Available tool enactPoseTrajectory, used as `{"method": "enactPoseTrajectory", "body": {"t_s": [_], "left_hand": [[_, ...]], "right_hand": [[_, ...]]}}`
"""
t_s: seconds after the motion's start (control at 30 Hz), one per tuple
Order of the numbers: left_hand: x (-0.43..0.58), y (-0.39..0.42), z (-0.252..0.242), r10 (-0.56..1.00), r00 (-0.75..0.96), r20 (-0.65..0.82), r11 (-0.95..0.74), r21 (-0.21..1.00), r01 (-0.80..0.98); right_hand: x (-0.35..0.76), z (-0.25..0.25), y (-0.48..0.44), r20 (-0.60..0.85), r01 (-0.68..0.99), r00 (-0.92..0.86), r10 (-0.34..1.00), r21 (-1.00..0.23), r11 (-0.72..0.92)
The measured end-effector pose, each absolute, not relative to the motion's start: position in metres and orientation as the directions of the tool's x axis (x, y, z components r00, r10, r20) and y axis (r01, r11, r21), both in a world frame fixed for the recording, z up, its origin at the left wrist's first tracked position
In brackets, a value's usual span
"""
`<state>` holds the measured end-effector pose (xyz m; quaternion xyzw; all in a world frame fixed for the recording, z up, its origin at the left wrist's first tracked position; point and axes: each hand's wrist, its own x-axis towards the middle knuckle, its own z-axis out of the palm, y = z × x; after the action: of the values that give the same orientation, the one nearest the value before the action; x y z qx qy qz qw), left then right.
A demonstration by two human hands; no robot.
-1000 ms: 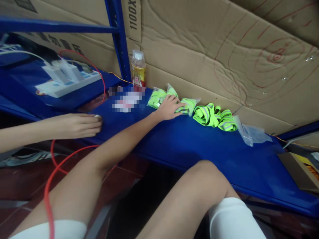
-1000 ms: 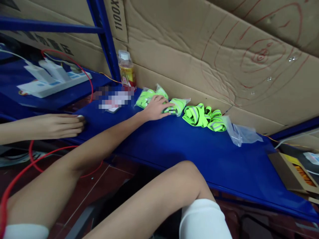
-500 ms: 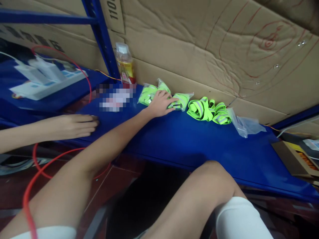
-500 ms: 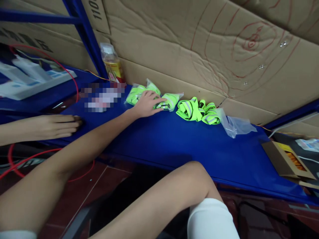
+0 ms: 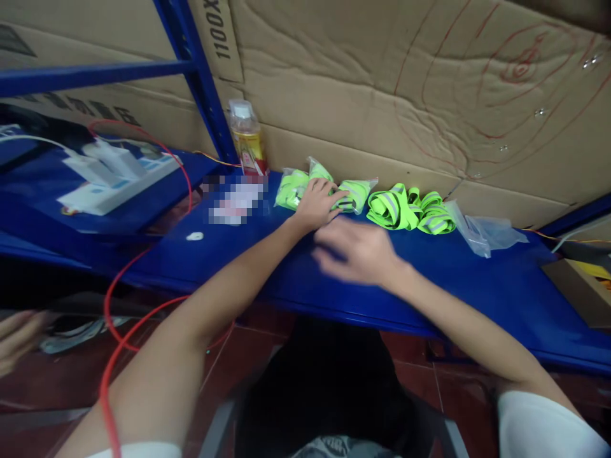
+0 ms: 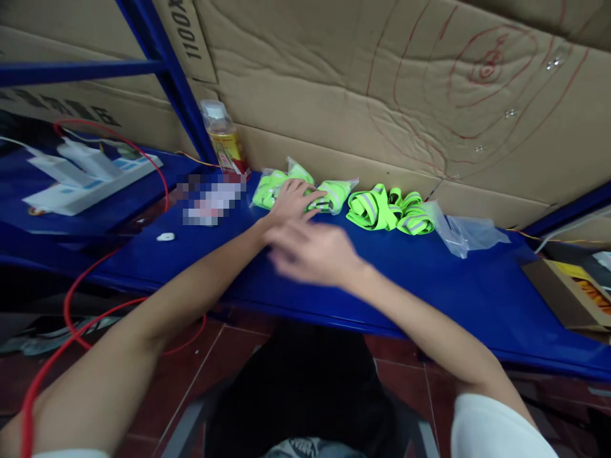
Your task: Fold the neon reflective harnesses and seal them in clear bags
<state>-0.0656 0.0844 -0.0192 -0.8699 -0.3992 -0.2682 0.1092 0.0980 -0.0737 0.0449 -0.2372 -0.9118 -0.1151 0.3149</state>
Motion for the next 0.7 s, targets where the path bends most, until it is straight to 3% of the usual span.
{"method": "enactPoseTrajectory", "body": {"t_s": [0.07, 0.2, 0.3, 0.43, 0.53, 0.6, 0.7], "left_hand": [[-0.062, 0.082, -0.019, 0.648, 0.522, 0.555, -0.632, 0.01, 0.775], [-0.054, 0.077, -0.017, 0.658, 0.511, 0.554, -0.611, -0.004, 0.792], [-0.048, 0.072, -0.014, 0.669, 0.518, 0.533, -0.605, -0.014, 0.796], [-0.045, 0.064, -0.012, 0.689, 0.525, 0.499, -0.603, -0.007, 0.798], [-0.047, 0.063, -0.013, 0.688, 0.541, 0.484, -0.608, -0.024, 0.794], [-0.05, 0.065, -0.015, 0.688, 0.548, 0.475, -0.616, -0.017, 0.788], [-0.053, 0.069, -0.015, 0.672, 0.554, 0.491, -0.647, 0.025, 0.762]], "right_hand": [[0.15, 0.039, -0.029, 0.639, 0.818, -0.462, 0.615, 0.038, 0.575], [0.236, 0.015, 0.025, 0.512, 0.97, -0.242, 0.824, 0.144, 0.196], [0.251, -0.004, 0.036, 0.432, 0.967, -0.242, 0.869, 0.183, 0.178], [0.239, -0.01, 0.035, 0.461, 0.961, -0.275, 0.844, 0.15, 0.231], [0.238, -0.003, 0.026, 0.543, 0.972, -0.18, 0.82, -0.028, 0.232], [0.242, 0.003, 0.016, 0.634, 0.933, -0.06, 0.771, -0.239, 0.269], [0.246, 0.012, 0.001, 0.692, 0.721, 0.157, 0.704, -0.568, 0.397]]}}
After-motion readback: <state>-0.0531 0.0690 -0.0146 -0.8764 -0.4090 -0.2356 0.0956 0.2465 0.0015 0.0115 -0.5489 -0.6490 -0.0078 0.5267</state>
